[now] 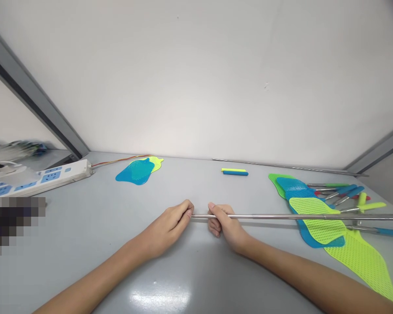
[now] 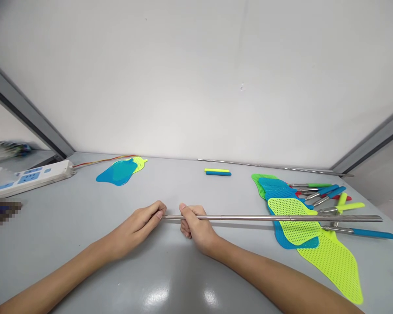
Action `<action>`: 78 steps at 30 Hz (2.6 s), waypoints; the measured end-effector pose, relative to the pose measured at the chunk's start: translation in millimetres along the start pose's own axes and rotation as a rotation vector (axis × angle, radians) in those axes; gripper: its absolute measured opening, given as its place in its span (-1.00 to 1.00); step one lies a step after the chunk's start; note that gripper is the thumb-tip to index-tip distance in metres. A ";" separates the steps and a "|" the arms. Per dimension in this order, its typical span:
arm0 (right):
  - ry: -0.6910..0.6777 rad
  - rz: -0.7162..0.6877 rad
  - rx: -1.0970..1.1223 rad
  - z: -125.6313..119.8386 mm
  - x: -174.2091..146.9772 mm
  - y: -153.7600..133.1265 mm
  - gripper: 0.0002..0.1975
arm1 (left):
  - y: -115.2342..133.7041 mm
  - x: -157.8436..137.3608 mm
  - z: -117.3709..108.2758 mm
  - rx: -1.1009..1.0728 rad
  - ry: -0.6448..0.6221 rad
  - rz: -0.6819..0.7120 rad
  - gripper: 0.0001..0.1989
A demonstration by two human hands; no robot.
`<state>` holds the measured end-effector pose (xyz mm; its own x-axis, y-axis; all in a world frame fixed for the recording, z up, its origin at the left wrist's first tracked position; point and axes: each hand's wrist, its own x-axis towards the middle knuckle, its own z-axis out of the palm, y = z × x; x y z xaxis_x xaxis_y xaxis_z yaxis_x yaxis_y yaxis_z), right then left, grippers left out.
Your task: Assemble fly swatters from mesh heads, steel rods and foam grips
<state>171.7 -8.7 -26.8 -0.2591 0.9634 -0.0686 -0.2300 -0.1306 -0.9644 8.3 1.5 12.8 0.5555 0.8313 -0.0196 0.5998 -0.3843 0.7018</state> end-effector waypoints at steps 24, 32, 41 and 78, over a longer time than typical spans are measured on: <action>0.005 -0.004 -0.002 -0.1 0.9 2.3 -0.54 | -1.4 0.0 1.0 -0.004 0.013 -0.001 -0.74; -0.005 -0.006 0.003 -0.1 -0.3 1.9 -0.55 | 0.2 -0.3 0.1 0.005 0.017 0.005 -0.73; -0.003 -0.009 -0.016 -0.7 0.1 1.8 -0.55 | 0.5 -0.7 0.1 -0.017 -0.001 0.016 -0.72; 0.274 -0.067 0.556 -17.0 14.9 1.3 -0.56 | -44.9 11.0 -67.0 0.272 0.116 0.050 -0.71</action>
<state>183.5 9.4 -33.4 0.0063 0.9892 -0.1465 -0.7103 -0.0987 -0.6970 -51.1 54.8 28.8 0.5282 0.8429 0.1023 0.7143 -0.5062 0.4833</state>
